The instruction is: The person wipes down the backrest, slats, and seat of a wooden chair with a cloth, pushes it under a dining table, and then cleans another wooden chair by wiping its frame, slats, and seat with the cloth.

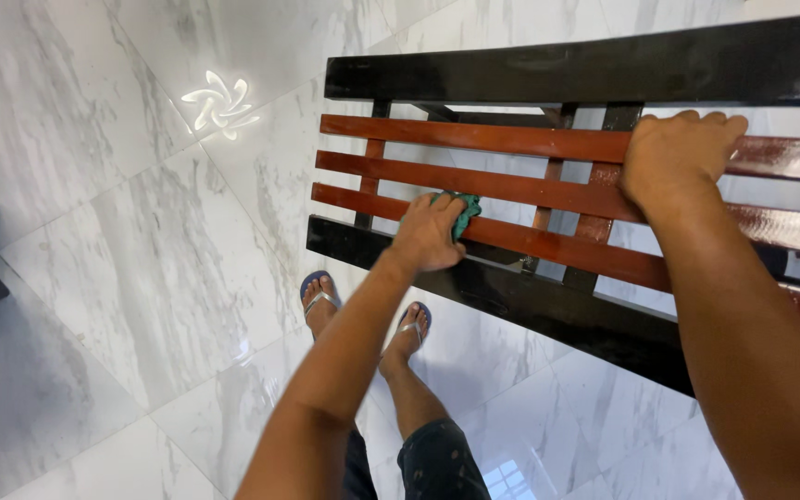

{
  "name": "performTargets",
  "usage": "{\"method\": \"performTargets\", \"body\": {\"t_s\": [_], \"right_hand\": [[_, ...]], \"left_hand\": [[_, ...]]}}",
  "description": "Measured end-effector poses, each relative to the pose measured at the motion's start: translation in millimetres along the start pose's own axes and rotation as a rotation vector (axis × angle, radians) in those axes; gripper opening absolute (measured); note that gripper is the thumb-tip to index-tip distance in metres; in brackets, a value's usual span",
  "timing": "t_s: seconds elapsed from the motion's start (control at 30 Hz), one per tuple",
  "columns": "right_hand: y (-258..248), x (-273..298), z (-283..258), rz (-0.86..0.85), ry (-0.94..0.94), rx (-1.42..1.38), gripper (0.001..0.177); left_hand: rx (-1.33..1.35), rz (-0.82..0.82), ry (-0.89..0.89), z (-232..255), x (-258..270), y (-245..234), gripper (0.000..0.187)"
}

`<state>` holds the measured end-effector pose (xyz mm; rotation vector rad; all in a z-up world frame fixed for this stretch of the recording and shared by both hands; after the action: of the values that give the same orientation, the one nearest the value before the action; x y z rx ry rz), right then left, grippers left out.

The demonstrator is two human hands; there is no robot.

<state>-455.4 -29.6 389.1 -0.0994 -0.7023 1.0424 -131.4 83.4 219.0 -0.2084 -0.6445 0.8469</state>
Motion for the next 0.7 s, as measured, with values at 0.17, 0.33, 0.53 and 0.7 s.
{"method": "performTargets", "body": {"t_s": [0.17,0.33,0.53,0.7], "right_hand": [[-19,0,-9,0.029,-0.036,0.020,0.039],[-48,23,-20,0.085,-0.046,0.013,0.051],[-92,149,-45,0.457,-0.181,-0.269,0.056],[-95,153,-11,-0.093,-0.172,-0.048,0.087]], "left_hand": [[-0.076,-0.009,0.110,-27,-7,0,0.082],[0.035,0.042,0.103,-50,-2,-3,0.071],[0.046,0.036,0.112,-67,0,-9,0.057],[0.062,0.026,0.109,-61,-4,-6,0.065]]}}
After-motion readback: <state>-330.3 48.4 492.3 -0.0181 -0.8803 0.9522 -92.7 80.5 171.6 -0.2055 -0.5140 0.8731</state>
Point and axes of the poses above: each hand's wrist, its own x-axis away from the middle knuckle, its own y-axis out of the palm, z = x × y, the point moved 2 cm from there along -x, towards the middle knuckle, and after that the axes turned 14 degrees about x, right-handed, at the moved point
